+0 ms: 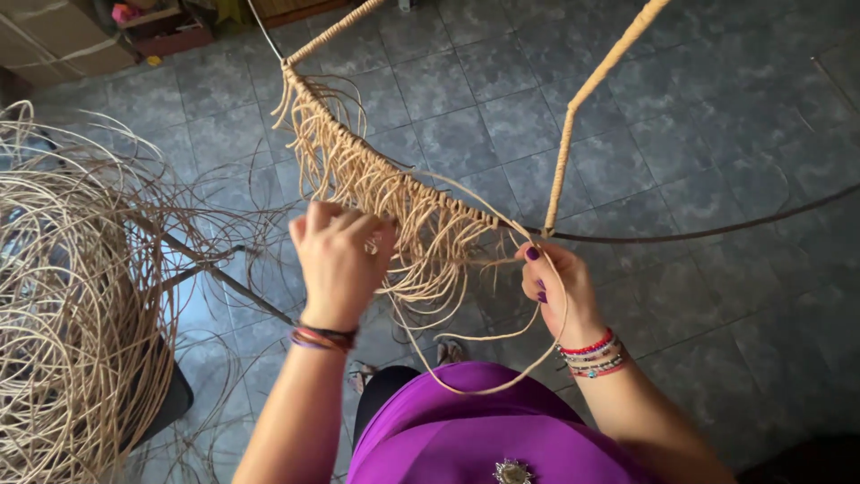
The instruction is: Attaching natural fiber strands to a frame using a looping technique to create a fringe.
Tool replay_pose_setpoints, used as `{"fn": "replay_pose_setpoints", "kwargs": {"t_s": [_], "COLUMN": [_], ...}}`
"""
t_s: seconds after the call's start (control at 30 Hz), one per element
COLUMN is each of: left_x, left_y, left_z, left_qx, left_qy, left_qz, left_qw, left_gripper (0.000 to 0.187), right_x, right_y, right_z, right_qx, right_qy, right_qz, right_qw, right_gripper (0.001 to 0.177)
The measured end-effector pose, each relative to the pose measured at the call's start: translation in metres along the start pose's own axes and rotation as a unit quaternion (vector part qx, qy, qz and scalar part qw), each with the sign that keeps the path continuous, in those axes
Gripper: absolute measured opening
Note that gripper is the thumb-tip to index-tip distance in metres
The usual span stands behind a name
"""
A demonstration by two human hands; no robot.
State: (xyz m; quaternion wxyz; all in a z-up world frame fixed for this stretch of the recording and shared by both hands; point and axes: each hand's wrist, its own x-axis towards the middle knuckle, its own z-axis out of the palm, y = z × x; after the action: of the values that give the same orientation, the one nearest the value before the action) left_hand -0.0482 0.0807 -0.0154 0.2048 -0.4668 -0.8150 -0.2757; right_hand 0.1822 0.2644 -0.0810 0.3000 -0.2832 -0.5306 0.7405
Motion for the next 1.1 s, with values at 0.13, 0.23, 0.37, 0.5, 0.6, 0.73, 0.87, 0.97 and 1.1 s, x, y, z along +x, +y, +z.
{"fn": "replay_pose_setpoints", "kwargs": {"t_s": [0.13,0.23,0.37,0.5,0.6,0.73,0.87,0.97,1.1], "left_x": [0.017,0.027,0.024,0.001,0.021,0.006,-0.011,-0.005,0.011], "left_y": [0.065,0.081,0.038,0.002,0.079,0.078,0.024,0.044,0.1], "left_z": [0.006,0.044,0.061,0.019,0.003,0.067,0.027,0.023,0.069], "left_qx": [0.127,-0.073,-0.122,0.039,-0.039,-0.116,-0.032,-0.013,-0.122], "left_qy": [-0.115,-0.126,0.001,0.082,-0.039,-0.016,0.026,0.031,-0.003], "left_qz": [0.059,0.126,0.141,-0.051,-0.023,0.122,0.064,0.038,0.134], "left_qw": [0.984,0.981,0.982,0.995,0.998,0.986,0.997,0.999,0.983], "left_gripper": [0.011,0.038,0.003,0.006,0.006,0.009,0.016,0.02,0.008], "right_x": [0.002,0.001,0.007,0.0,0.0,-0.002,-0.001,-0.002,-0.004], "right_y": [0.009,0.012,0.009,0.003,0.008,0.012,0.012,0.012,0.009], "right_z": [0.001,-0.003,-0.004,-0.003,-0.002,-0.01,-0.016,-0.015,-0.011], "right_qx": [-0.032,-0.021,-0.01,-0.002,0.028,0.0,0.005,0.019,0.017], "right_qy": [-0.017,-0.015,-0.015,-0.019,-0.004,-0.021,-0.016,-0.006,-0.003], "right_qz": [-0.017,-0.026,-0.048,-0.031,-0.024,-0.047,-0.051,-0.046,-0.057], "right_qw": [0.999,0.999,0.999,0.999,0.999,0.999,0.999,0.999,0.998], "right_gripper": [0.019,0.021,0.018,0.017,0.016,0.018,0.017,0.016,0.018]}}
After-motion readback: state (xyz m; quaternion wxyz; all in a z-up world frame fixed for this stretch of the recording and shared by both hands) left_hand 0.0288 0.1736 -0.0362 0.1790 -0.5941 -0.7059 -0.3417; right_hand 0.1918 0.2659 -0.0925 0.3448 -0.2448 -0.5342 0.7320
